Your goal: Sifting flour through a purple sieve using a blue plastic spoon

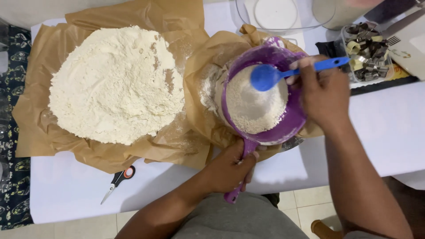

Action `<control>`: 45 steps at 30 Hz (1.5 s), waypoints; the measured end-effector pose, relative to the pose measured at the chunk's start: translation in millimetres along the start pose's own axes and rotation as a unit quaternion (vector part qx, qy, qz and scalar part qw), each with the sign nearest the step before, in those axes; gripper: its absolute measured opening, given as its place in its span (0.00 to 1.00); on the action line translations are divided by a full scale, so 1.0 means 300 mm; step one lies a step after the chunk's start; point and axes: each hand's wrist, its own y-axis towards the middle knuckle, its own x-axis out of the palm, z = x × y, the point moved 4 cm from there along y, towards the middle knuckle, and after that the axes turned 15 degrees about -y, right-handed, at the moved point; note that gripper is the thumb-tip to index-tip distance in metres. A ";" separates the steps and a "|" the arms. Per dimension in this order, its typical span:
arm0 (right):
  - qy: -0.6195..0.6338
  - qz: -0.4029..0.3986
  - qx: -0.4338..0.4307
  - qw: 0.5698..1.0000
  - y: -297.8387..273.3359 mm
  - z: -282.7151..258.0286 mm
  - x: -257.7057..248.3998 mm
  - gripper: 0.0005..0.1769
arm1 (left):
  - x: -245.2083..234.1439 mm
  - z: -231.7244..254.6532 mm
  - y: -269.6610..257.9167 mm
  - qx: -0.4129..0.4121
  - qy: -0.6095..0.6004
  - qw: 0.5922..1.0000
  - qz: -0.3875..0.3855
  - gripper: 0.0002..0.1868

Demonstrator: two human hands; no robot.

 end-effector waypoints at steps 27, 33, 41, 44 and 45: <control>-0.178 -0.087 -0.128 0.972 -0.021 0.007 -0.062 0.22 | -0.044 -0.005 -0.040 -0.061 -0.014 0.998 -0.004 0.11; -0.095 -0.119 -0.090 0.984 -0.033 -0.068 0.068 0.16 | 0.001 0.022 -0.046 -0.143 0.049 0.988 0.033 0.10; -0.115 -0.147 -0.259 0.948 -0.094 -0.089 -0.064 0.20 | -0.048 -0.002 -0.055 -0.092 -0.022 0.995 0.021 0.11; -0.107 -0.006 -0.342 0.933 -0.100 -0.083 -0.112 0.08 | -0.023 0.018 -0.065 -0.101 -0.002 0.995 0.022 0.10; -0.137 0.041 -0.368 0.919 -0.110 -0.083 -0.119 0.07 | -0.012 0.019 -0.074 -0.124 0.013 0.992 0.020 0.10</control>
